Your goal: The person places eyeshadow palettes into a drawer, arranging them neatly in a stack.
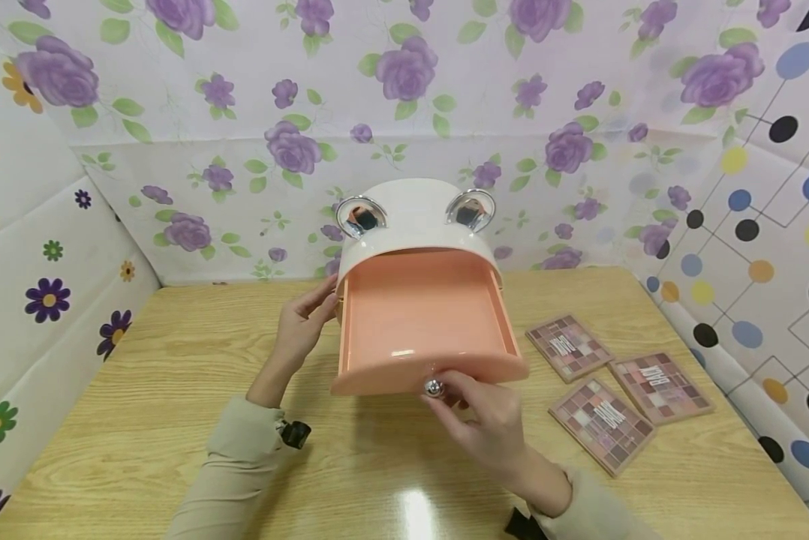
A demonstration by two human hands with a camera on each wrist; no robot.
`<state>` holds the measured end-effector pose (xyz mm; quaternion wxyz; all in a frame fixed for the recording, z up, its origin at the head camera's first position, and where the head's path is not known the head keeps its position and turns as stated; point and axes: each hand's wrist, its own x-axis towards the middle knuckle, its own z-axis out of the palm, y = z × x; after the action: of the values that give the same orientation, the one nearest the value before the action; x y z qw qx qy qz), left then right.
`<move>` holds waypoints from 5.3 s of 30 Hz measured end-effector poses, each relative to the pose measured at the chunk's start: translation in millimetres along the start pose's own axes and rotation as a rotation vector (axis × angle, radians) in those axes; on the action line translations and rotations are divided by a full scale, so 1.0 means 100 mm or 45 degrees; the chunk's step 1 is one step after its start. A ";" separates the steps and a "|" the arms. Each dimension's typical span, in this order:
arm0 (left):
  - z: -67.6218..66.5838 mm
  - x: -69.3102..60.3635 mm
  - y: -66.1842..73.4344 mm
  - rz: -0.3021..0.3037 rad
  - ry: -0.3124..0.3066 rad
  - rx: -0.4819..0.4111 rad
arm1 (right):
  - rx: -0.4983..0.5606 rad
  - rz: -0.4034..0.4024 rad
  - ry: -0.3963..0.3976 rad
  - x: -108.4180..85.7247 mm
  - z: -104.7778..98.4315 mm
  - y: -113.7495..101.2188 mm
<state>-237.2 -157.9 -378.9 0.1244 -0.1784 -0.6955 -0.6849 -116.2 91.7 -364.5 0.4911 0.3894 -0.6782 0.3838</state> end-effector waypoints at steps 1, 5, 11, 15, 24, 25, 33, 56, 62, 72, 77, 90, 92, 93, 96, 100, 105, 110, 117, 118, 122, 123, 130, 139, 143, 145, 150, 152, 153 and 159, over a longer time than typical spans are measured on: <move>0.00 0.00 0.00 -0.002 -0.001 0.001 | -0.004 -0.003 -0.005 -0.01 0.00 0.00; 0.01 -0.01 0.01 -0.008 0.000 0.002 | -0.013 -0.005 -0.013 -0.04 0.00 0.00; 0.02 -0.01 0.00 -0.013 0.006 0.005 | 0.031 -0.042 0.005 -0.04 -0.08 0.00; 0.02 -0.01 -0.01 -0.017 0.001 0.008 | 0.028 -0.094 0.093 -0.01 -0.25 0.03; 0.00 -0.01 0.01 -0.004 -0.001 0.010 | -0.140 0.032 0.228 -0.01 -0.74 0.28; 0.00 -0.01 0.01 -0.003 -0.004 0.004 | -0.164 0.056 0.225 -0.03 -0.80 0.33; 0.03 -0.03 0.11 -0.059 -0.011 -0.029 | -0.566 0.584 -0.334 -0.30 -1.31 0.86; 0.06 -0.02 0.22 -0.162 -0.110 0.154 | -0.717 1.290 -1.402 -0.82 -1.56 1.71; 0.08 -0.02 0.23 -0.164 -0.098 0.155 | -0.688 1.304 -1.282 -0.83 -1.58 1.79; 0.10 -0.03 0.25 -0.182 -0.083 0.136 | -0.662 1.220 -1.080 -0.64 -1.73 1.67; 0.08 -0.03 0.25 -0.195 -0.077 0.155 | -0.570 1.123 -1.001 -0.49 -1.75 1.57; 0.08 -0.03 0.26 -0.188 -0.094 0.149 | -0.432 0.845 -0.798 -0.02 -1.82 1.27; 0.08 -0.03 0.26 -0.184 -0.095 0.148 | -0.453 0.820 -0.794 0.03 -1.84 1.22; 0.08 -0.03 0.25 -0.183 -0.096 0.149 | -0.458 0.810 -0.794 0.06 -1.84 1.20; 0.07 -0.03 0.25 -0.184 -0.097 0.149 | -0.448 0.776 -0.774 0.11 -1.85 1.15; 0.07 -0.03 0.25 -0.187 -0.093 0.144 | -0.401 0.754 -0.748 0.19 -1.84 1.08; 0.08 -0.03 0.25 -0.187 -0.095 0.146 | -0.358 0.648 -0.746 0.29 -1.82 1.04; 0.07 -0.02 0.23 -0.191 -0.094 0.149 | -0.301 0.512 -0.769 0.41 -1.76 1.03; 0.08 -0.02 0.24 -0.193 -0.094 0.152 | -0.210 0.390 -0.827 0.51 -1.64 1.04; 0.08 -0.02 0.24 -0.194 -0.093 0.151 | -0.191 0.376 -0.840 0.53 -1.62 1.04; 0.08 -0.02 0.24 -0.197 -0.087 0.142 | -0.110 0.285 -0.879 0.62 -1.50 1.07; 0.08 -0.02 0.24 -0.197 -0.087 0.138 | -0.096 0.260 -0.889 0.64 -1.47 1.08; 0.08 -0.02 0.22 -0.189 -0.078 0.114 | -0.168 0.155 -1.016 0.75 -1.29 1.13; 0.08 -0.02 0.22 -0.178 -0.080 0.126 | 0.023 0.200 -1.145 0.82 -1.08 1.14; 0.10 -0.02 0.22 -0.171 -0.077 0.119 | 0.034 0.194 -1.172 0.83 -0.98 1.12; 0.10 -0.03 0.23 -0.167 -0.079 0.114 | 0.017 0.200 -1.199 0.84 -0.93 1.09; 0.10 -0.03 0.23 -0.160 -0.079 0.109 | -0.033 0.208 -1.306 0.91 -0.79 1.04; 0.09 -0.03 0.23 -0.159 -0.080 0.109 | -0.050 0.200 -1.337 0.92 -0.71 1.02; 0.09 -0.03 0.23 -0.159 -0.082 0.110 | -0.051 0.193 -1.351 0.93 -0.67 1.01; 0.09 -0.03 0.23 -0.157 -0.068 0.126 | -0.036 0.141 -1.396 0.94 -0.42 0.98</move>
<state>-224.8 -148.8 -359.7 0.0720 -0.1472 -0.7412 -0.6509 -209.8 154.9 -278.5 0.0502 0.4894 -0.8591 0.1411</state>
